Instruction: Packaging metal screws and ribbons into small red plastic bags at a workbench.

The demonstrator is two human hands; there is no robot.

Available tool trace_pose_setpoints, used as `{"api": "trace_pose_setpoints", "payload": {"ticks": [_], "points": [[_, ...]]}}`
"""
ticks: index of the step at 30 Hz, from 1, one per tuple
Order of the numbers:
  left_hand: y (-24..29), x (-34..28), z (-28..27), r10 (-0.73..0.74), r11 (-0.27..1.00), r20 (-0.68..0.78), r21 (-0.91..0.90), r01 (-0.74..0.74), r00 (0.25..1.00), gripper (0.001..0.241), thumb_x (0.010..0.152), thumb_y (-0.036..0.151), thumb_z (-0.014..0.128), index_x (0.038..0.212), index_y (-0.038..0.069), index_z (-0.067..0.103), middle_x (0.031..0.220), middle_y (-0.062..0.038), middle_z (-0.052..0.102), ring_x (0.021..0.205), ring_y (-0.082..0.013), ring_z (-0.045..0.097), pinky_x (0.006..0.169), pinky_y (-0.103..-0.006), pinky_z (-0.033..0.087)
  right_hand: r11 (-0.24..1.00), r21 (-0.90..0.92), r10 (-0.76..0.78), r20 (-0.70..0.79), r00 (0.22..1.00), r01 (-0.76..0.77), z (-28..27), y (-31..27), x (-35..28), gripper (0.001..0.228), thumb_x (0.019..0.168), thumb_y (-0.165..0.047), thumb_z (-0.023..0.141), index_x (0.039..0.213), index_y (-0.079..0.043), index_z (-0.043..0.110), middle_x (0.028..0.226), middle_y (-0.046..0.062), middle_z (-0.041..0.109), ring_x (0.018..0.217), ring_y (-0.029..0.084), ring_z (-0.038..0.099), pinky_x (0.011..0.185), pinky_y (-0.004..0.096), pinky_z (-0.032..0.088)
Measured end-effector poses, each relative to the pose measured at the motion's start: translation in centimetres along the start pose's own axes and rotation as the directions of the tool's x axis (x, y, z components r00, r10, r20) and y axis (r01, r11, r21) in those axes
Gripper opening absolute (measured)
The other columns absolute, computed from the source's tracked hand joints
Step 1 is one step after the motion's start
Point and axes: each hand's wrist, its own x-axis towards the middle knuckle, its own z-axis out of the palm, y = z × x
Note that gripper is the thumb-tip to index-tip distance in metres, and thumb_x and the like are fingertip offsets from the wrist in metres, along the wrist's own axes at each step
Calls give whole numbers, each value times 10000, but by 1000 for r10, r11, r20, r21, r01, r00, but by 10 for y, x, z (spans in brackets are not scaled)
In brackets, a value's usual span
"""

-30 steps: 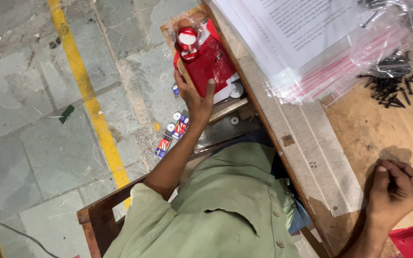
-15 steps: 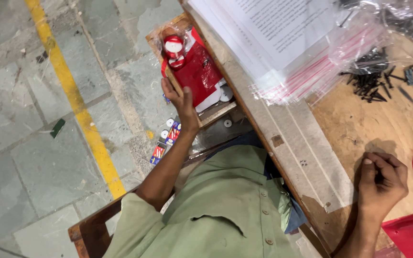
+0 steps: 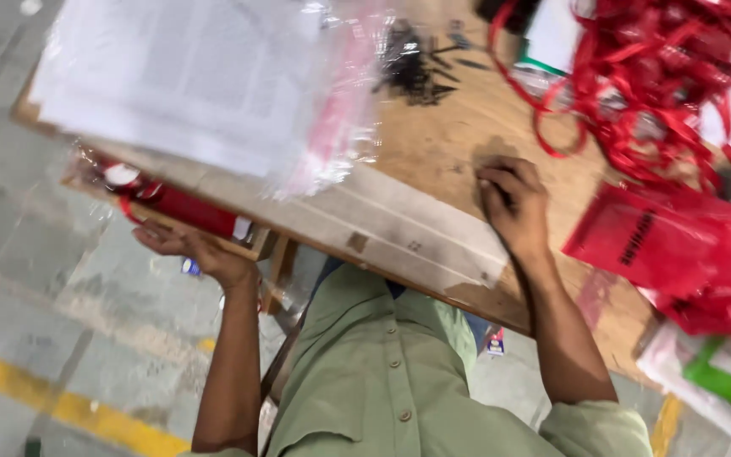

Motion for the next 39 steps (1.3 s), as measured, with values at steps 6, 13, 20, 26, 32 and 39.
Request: {"api": "trace_pose_setpoints", "payload": {"ticks": [6,13,20,26,32,39], "points": [[-20,16,33,36,987,47,-159,-28,998,859,1158,394,524,1704,98,-69,1769,-120,-84,1669,-249,14,1392,-437,67,999,-18,-36,-1,999,36,-5,-7,2,209,884,26,729,1084,-30,748,1153,137,671,1106,323,635,947,397,522],[4,23,61,-118,971,95,-196,135,988,987,1024,271,644,1632,154,-125,1743,-119,-22,1611,-312,174,1358,-519,196,999,28,-18,27,999,18,-3,-6,6,223,870,44,719,1077,-34,749,1108,113,672,1071,303,634,922,388,523],[-3,28,48,-127,952,224,-246,182,966,983,929,121,651,1676,111,11,1762,-123,101,1626,-316,219,1378,-500,194,999,36,-32,28,999,31,-4,-3,5,223,863,35,726,1069,-44,759,1099,107,674,1053,295,624,907,386,521],[-41,35,25,-357,746,381,-433,505,853,839,1005,177,631,1703,-10,203,1588,-182,406,1469,-323,456,1291,-484,363,999,42,-28,29,999,26,0,-5,6,201,882,14,729,1072,-43,759,1100,115,669,1055,310,621,901,395,523],[-8,32,45,-326,820,328,-369,438,887,800,867,164,609,1529,233,165,1401,-77,466,1316,-248,490,1186,-463,413,997,59,-50,-18,999,51,0,2,0,188,898,2,719,1079,-41,746,1122,128,673,1064,323,631,910,402,527],[-23,40,29,-214,883,425,-301,360,880,903,871,135,635,1636,195,160,1676,-114,319,1566,-316,364,1357,-489,311,996,28,-85,-75,994,87,2,12,-2,195,887,-5,724,1079,-39,730,1114,139,663,1060,347,623,916,428,524]]}}
